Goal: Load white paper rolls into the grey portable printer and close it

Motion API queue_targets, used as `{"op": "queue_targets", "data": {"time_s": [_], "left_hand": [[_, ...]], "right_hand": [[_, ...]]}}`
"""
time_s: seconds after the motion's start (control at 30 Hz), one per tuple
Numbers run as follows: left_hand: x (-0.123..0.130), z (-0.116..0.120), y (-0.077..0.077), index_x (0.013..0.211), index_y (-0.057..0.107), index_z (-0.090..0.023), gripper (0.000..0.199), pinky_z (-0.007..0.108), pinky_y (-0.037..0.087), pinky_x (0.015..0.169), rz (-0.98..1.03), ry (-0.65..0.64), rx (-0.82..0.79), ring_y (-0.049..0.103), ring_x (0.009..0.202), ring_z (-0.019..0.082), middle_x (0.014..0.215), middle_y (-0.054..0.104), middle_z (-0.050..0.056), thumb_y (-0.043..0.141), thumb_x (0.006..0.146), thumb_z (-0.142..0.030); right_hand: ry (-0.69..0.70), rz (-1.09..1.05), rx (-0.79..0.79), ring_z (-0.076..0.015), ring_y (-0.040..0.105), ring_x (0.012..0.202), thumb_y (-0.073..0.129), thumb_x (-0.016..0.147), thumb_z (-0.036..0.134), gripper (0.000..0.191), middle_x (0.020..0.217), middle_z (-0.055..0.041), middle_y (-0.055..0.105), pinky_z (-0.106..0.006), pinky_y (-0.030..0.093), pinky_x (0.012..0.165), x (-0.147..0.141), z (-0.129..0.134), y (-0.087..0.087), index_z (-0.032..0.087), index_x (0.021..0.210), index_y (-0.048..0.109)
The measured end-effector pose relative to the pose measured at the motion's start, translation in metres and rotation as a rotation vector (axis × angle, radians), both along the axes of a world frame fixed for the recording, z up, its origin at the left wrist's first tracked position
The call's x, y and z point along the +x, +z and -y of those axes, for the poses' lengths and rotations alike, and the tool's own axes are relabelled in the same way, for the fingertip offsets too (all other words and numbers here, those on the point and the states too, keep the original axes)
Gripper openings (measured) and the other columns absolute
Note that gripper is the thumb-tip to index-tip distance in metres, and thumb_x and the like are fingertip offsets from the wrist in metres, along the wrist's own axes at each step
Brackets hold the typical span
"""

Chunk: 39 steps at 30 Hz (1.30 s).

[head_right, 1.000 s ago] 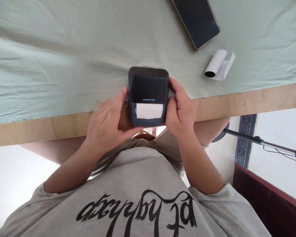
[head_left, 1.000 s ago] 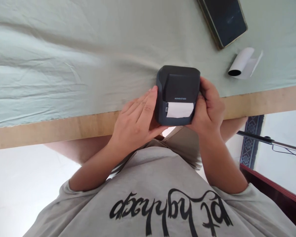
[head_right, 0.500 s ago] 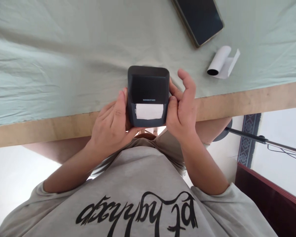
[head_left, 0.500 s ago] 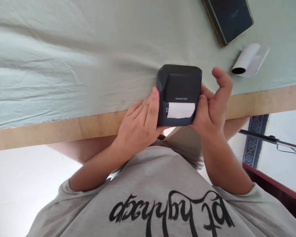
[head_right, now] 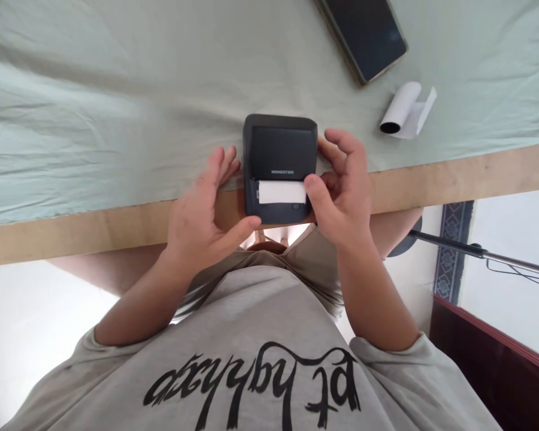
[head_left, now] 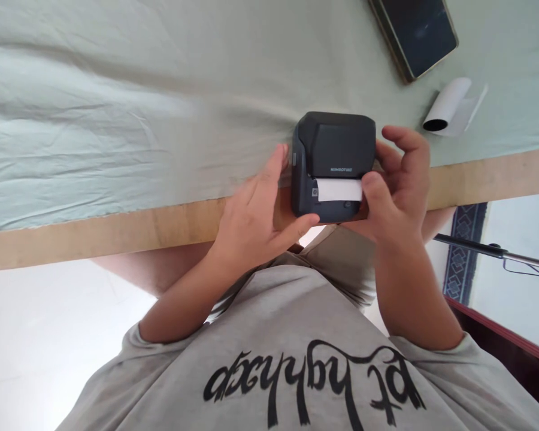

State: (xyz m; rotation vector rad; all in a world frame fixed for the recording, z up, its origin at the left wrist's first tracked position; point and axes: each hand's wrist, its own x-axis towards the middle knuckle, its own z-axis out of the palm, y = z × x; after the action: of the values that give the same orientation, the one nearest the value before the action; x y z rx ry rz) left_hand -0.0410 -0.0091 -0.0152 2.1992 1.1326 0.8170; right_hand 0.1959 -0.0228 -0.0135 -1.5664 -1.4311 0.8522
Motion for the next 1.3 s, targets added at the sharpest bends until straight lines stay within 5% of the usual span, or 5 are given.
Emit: {"op": "queue_targets", "data": {"time_s": [0.3, 0.4, 0.57, 1.0, 1.3], "left_hand": [[0.0, -0.001, 0.002, 0.15, 0.049, -0.007, 0.06, 0.039, 0.058, 0.105, -0.062, -0.02, 0.121, 0.07, 0.13, 0.031, 0.148, 0.064, 0.023, 0.054, 0.106, -0.048], [0.0, -0.001, 0.002, 0.151, 0.048, -0.008, 0.061, 0.039, 0.058, 0.105, -0.059, -0.017, 0.117, 0.07, 0.13, 0.031, 0.149, 0.064, 0.023, 0.054, 0.106, -0.049], [-0.001, -0.001, 0.0, 0.156, 0.043, -0.013, 0.064, 0.042, 0.056, 0.109, -0.047, -0.032, 0.092, 0.067, 0.134, 0.032, 0.153, 0.061, 0.021, 0.056, 0.105, -0.049], [-0.001, -0.001, 0.0, 0.157, 0.041, -0.011, 0.063, 0.042, 0.057, 0.104, -0.049, -0.031, 0.117, 0.069, 0.13, 0.032, 0.151, 0.062, 0.023, 0.047, 0.108, -0.049], [-0.006, 0.001, 0.004, 0.169, 0.024, -0.029, 0.072, 0.043, 0.055, 0.109, 0.069, -0.051, -0.043, 0.064, 0.138, 0.03, 0.155, 0.059, 0.014, 0.01, 0.109, -0.064]], "right_hand": [[-0.063, 0.184, 0.326, -0.0015, 0.046, 0.049, 0.073, 0.093, 0.048, 0.026, 0.089, 0.0038, 0.063, -0.021, 0.032, 0.04, -0.005, -0.033, 0.048, 0.027, 0.106, 0.063], [-0.124, 0.243, 0.245, -0.0018, 0.057, 0.053, 0.063, 0.099, 0.048, 0.023, 0.111, 0.0025, 0.067, -0.024, 0.04, 0.043, -0.016, -0.042, 0.064, 0.026, 0.097, 0.057], [-0.097, 0.302, 0.315, -0.0123, 0.07, 0.065, 0.067, 0.093, 0.038, 0.022, 0.078, 0.0037, 0.061, -0.027, 0.04, 0.046, -0.018, -0.048, 0.06, 0.024, 0.086, 0.052], [0.448, 1.021, -0.29, -0.0104, 0.019, 0.051, 0.084, 0.068, 0.029, 0.034, 0.054, 0.0046, 0.039, -0.036, 0.044, 0.063, -0.02, -0.093, 0.084, 0.035, 0.1, 0.071], [0.273, 0.245, 0.075, -0.0127, 0.052, 0.055, 0.073, 0.078, 0.048, 0.035, 0.087, 0.0015, 0.067, -0.031, 0.038, 0.045, 0.017, -0.05, 0.079, 0.034, 0.108, 0.061]]}}
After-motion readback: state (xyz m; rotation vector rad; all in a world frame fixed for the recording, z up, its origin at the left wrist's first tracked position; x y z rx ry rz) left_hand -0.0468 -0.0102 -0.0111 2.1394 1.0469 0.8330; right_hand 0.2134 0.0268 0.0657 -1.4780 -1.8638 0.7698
